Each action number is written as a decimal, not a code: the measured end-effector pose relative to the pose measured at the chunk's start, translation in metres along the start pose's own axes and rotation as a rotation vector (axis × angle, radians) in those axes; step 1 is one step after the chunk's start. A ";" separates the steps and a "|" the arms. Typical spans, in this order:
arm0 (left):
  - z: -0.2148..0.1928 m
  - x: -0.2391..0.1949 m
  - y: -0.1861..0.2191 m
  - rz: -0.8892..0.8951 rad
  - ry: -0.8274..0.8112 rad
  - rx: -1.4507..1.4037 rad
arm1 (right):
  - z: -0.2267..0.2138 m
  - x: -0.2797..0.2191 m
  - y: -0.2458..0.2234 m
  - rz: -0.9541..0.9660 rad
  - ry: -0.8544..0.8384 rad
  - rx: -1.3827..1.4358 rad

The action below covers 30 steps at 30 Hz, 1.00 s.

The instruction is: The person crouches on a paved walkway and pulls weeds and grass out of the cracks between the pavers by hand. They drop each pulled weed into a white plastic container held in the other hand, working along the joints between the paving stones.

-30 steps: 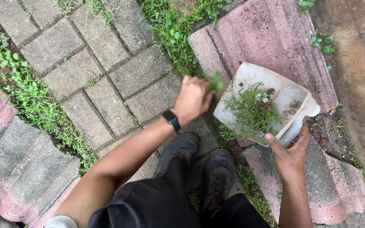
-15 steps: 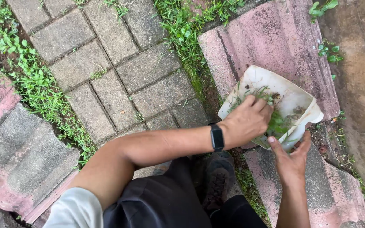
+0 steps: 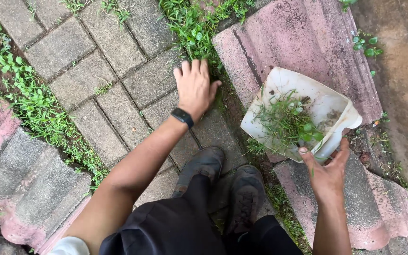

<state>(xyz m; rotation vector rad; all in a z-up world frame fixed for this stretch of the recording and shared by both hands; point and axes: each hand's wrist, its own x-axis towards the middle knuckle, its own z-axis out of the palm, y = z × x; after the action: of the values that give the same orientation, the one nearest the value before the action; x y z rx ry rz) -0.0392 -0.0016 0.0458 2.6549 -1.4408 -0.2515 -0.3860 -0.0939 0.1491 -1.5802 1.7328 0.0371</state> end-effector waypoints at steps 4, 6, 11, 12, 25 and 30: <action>0.015 0.025 -0.004 0.002 -0.180 0.115 | -0.001 -0.001 -0.005 0.022 -0.013 0.042; 0.014 0.027 0.001 0.025 -0.139 0.086 | 0.002 0.003 0.009 -0.028 -0.011 0.073; 0.075 0.029 -0.009 0.059 -0.038 0.086 | 0.002 0.003 0.008 -0.034 -0.003 0.031; 0.081 0.030 -0.012 0.081 0.008 0.054 | 0.002 0.003 0.005 -0.011 -0.009 0.066; 0.007 0.039 -0.038 -0.123 0.103 -0.621 | -0.001 -0.002 -0.013 0.082 -0.025 0.013; -0.064 0.025 -0.017 -0.079 0.376 -0.743 | 0.001 0.002 0.007 -0.025 -0.002 0.039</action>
<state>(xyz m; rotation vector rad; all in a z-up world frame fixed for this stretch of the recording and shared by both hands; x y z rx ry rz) 0.0006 -0.0127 0.1033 2.0092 -0.8905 -0.2208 -0.3912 -0.0936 0.1439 -1.5733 1.7022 -0.0076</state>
